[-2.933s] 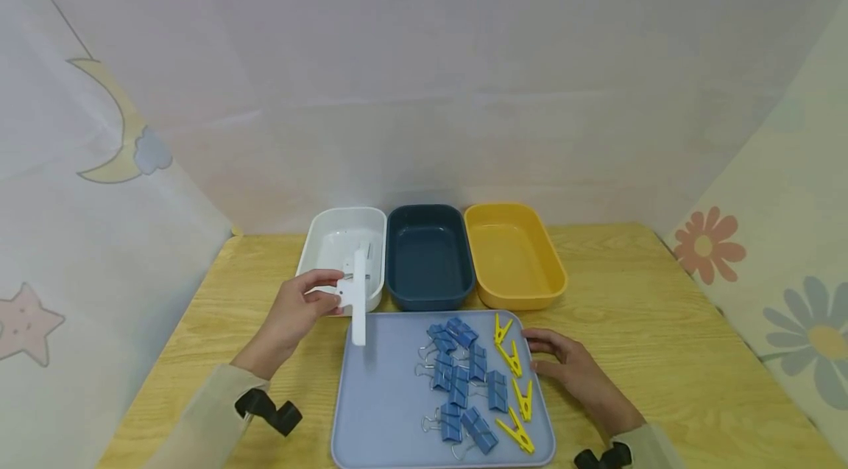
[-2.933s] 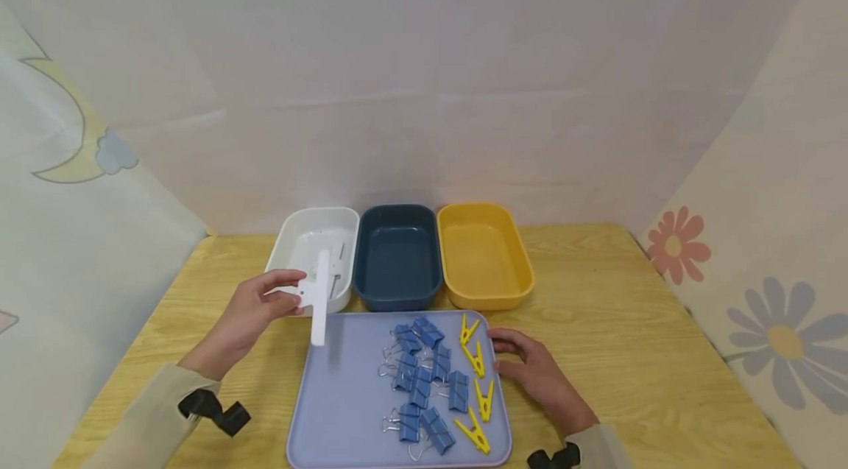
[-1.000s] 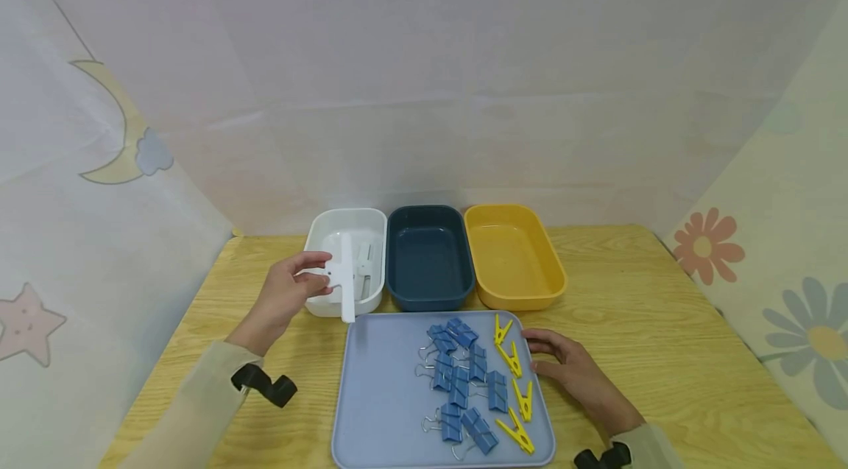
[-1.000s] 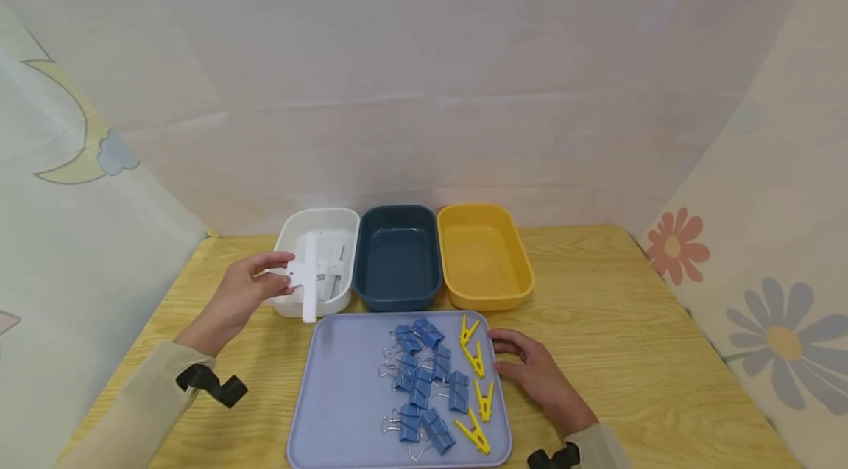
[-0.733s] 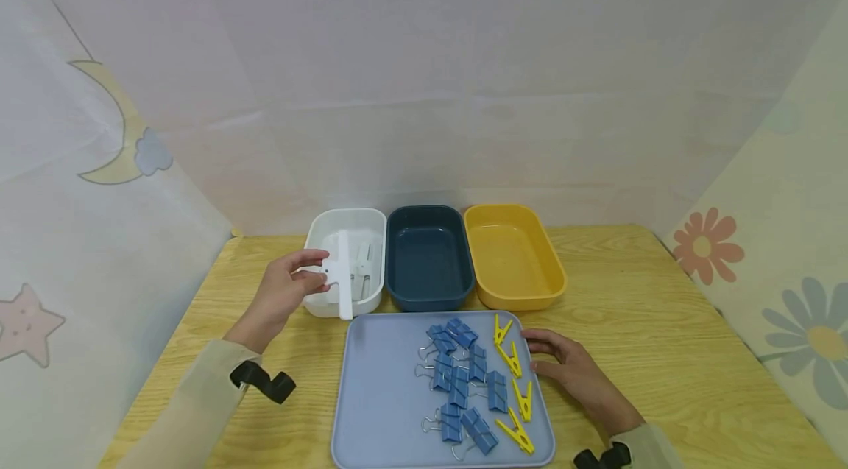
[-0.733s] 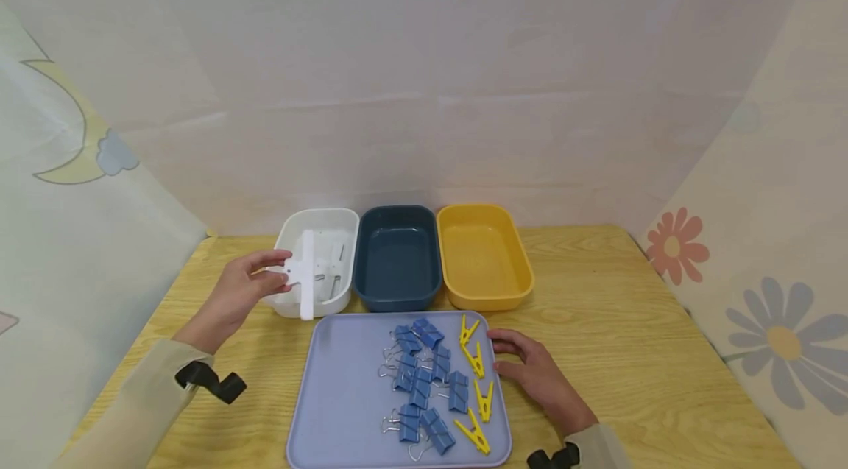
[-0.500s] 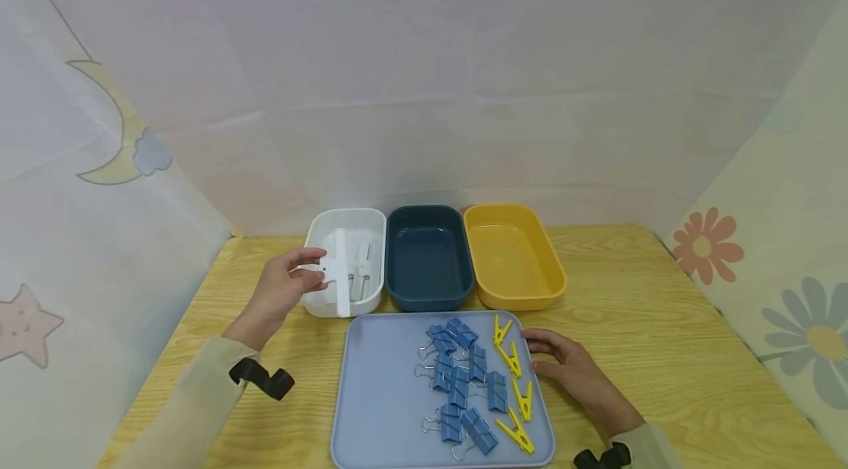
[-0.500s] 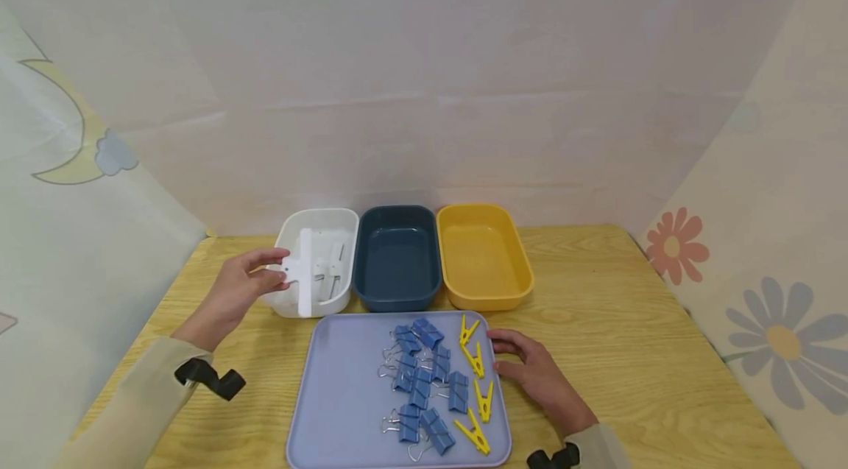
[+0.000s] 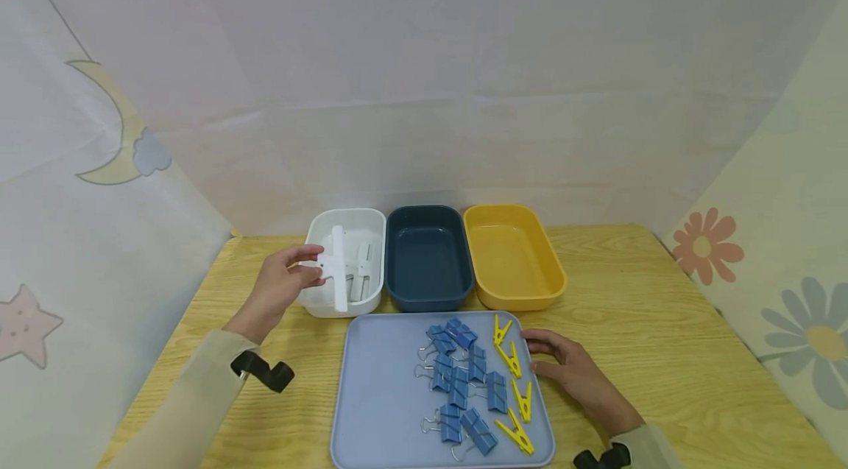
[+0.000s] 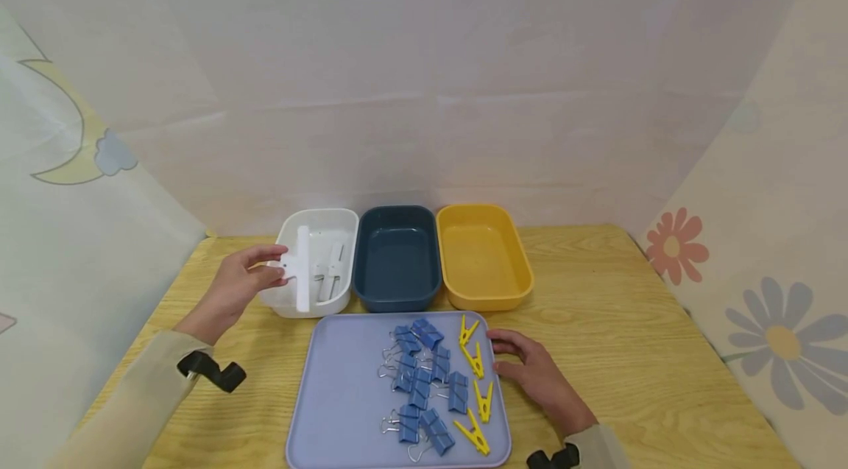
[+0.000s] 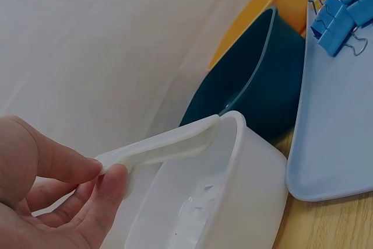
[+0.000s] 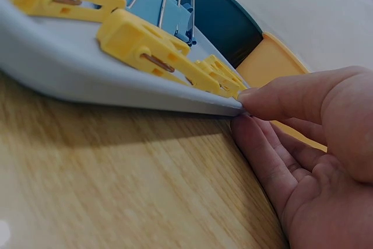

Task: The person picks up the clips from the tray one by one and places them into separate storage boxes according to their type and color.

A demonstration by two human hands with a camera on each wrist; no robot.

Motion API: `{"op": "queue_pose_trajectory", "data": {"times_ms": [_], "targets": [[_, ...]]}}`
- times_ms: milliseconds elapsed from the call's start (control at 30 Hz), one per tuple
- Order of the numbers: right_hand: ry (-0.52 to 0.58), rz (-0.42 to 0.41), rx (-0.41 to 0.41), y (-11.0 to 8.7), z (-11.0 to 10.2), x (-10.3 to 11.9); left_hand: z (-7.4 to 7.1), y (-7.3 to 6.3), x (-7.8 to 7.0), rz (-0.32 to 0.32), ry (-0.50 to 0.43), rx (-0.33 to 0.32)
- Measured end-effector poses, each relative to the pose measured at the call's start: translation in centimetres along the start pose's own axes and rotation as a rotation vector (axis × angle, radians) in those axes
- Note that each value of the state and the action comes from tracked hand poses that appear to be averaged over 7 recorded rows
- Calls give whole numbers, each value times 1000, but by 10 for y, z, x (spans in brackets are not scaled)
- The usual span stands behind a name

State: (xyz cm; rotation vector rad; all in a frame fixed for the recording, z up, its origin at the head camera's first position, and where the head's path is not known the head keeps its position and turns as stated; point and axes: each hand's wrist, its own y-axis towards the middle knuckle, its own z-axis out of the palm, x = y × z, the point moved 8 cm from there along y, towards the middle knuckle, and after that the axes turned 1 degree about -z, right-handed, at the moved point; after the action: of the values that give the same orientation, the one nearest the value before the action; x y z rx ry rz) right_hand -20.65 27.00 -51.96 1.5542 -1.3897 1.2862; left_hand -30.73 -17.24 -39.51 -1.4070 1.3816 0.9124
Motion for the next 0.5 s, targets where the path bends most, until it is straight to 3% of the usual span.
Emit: {"op": "queue_pose_trajectory", "data": {"times_ms": [500], "targets": [[-4, -1, -6, 0, 0, 0, -5, 8, 2, -9, 8, -10]]}}
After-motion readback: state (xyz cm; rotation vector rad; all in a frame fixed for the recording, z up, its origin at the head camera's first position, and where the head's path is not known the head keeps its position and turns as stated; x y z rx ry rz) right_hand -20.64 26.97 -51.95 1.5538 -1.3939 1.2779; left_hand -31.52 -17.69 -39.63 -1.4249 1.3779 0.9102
